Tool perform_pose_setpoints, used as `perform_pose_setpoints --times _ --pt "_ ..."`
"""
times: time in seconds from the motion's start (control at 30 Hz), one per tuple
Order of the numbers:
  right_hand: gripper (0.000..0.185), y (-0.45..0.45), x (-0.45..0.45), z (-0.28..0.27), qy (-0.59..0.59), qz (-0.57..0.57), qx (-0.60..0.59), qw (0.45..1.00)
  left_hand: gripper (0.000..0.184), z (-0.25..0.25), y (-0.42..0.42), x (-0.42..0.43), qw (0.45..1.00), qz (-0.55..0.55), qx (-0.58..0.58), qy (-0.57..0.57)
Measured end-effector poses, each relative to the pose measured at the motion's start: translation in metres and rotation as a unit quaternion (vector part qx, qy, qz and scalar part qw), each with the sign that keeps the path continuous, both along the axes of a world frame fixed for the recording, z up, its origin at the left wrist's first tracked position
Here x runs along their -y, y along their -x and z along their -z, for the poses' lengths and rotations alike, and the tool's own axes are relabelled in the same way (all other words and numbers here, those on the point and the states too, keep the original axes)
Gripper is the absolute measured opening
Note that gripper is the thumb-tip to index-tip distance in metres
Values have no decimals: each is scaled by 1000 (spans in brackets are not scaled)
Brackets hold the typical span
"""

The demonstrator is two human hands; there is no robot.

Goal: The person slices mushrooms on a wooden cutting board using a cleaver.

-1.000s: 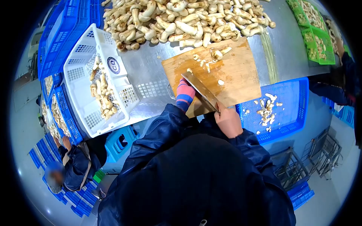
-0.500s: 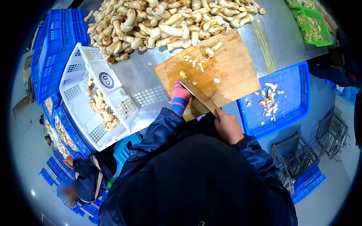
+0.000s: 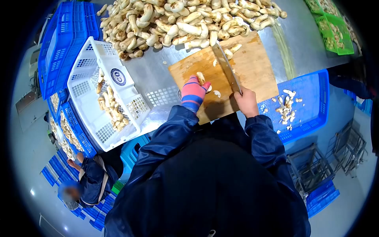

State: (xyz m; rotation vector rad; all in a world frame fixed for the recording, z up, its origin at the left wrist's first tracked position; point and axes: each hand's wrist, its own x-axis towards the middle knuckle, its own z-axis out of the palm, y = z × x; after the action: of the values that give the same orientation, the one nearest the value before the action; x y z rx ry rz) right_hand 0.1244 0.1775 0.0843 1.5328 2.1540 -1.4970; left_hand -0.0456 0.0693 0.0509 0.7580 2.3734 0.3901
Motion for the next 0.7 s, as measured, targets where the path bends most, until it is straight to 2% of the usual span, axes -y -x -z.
perform_pose_setpoints --times 0.1,0.2,0.27,0.47,0.57,0.6,0.7 --pt "26 -4 6 -11 -60 -23 -7 998 39 0 3 -7 999 35 -34 13" --pt "26 -9 16 -26 -36 -46 -33 998 35 -3 13 -8 990 101 -98 29" --pt "26 -12 19 -35 -13 -83 -36 996 34 -1 15 -8 989 101 -101 22" --pt "26 -23 18 -42 -9 -103 -45 994 35 2 13 -8 989 106 -104 15" --pt "25 -15 14 -18 -4 -154 -25 988 34 3 12 -9 988 107 -111 4" --pt "25 -5 13 -13 11 -138 -26 990 34 4 12 -8 987 109 -116 -2" --pt "25 16 8 -5 25 -92 -38 995 37 4 28 -4 994 107 -36 -6"
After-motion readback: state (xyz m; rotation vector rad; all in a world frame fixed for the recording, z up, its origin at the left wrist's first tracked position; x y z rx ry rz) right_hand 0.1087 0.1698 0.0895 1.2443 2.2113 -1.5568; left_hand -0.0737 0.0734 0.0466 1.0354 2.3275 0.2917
